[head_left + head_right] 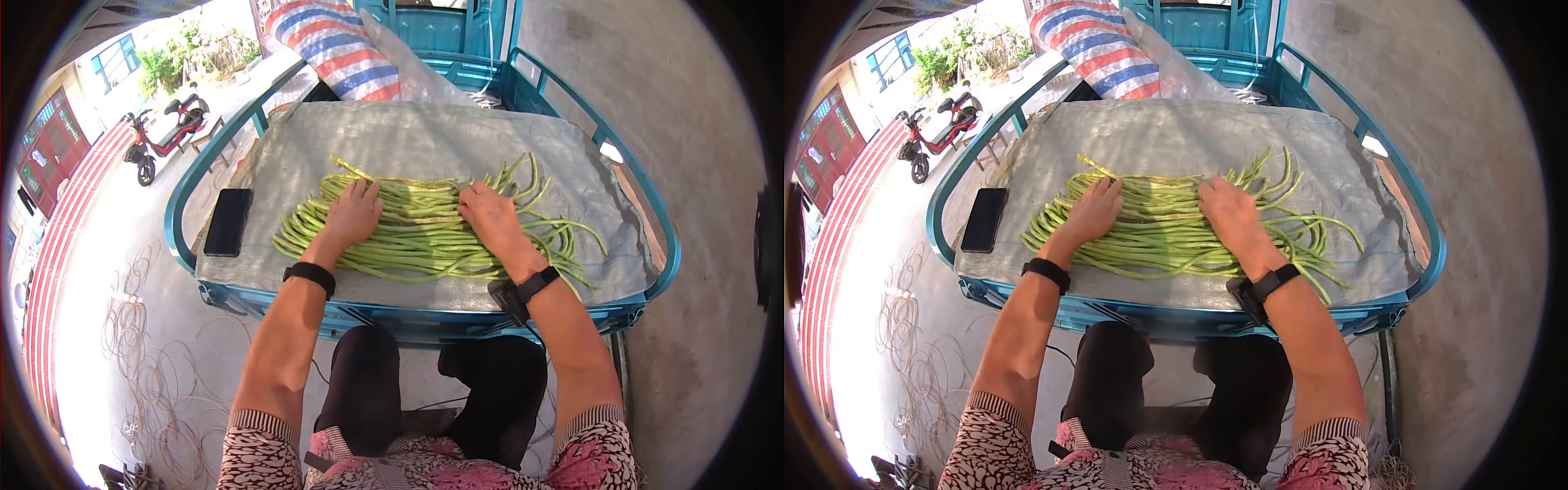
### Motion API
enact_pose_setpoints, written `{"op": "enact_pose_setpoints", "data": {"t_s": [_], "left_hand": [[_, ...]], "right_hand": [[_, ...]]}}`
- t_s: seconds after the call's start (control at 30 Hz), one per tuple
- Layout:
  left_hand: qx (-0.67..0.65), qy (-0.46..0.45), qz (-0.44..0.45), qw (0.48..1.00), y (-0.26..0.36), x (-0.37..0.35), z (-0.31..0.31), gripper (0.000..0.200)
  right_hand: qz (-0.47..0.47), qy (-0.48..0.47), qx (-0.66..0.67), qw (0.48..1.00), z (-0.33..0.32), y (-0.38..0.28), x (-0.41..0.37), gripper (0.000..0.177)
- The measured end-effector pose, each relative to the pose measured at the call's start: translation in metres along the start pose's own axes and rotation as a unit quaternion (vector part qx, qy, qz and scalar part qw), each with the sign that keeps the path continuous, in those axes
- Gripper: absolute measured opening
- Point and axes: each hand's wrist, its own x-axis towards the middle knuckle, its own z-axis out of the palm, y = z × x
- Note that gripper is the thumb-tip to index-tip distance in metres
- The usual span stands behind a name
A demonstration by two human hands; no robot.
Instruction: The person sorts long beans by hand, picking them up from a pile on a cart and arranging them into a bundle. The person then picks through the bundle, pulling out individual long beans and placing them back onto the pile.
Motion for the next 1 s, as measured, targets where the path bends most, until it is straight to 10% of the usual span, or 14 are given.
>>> {"op": "enact_pose_setpoints", "data": {"t_s": [0.13,0.37,0.6,0.77,0.9,1.0], "left_hand": [[0.001,0.016,0.009,1.0,0.0,-0.001,0.003,0.053],[0.006,0.105,0.052,0.993,-0.012,0.001,0.015,0.048],[-0.225,0.074,-0.022,0.971,0.02,-0.067,-0.05,0.047],[-0.717,0.0,-0.06,0.695,0.068,-0.144,-0.1,0.046],[-0.857,-0.007,-0.121,0.502,0.091,-0.169,-0.076,0.049],[-0.867,-0.036,-0.209,0.45,0.093,-0.162,-0.032,0.051]], "right_hand": [[0.048,-0.103,0.02,0.993,-0.008,0.003,-0.001,0.011],[0.236,0.154,0.19,0.94,-0.099,-0.016,-0.028,0.019],[0.276,0.018,0.365,0.889,-0.147,-0.048,-0.091,0.015],[0.16,-0.181,0.243,0.94,-0.151,-0.107,-0.091,0.009],[0.091,-0.104,0.124,0.983,-0.106,-0.125,-0.082,0.007],[0.032,-0.018,0.098,0.995,-0.074,-0.126,-0.073,0.006]]}}
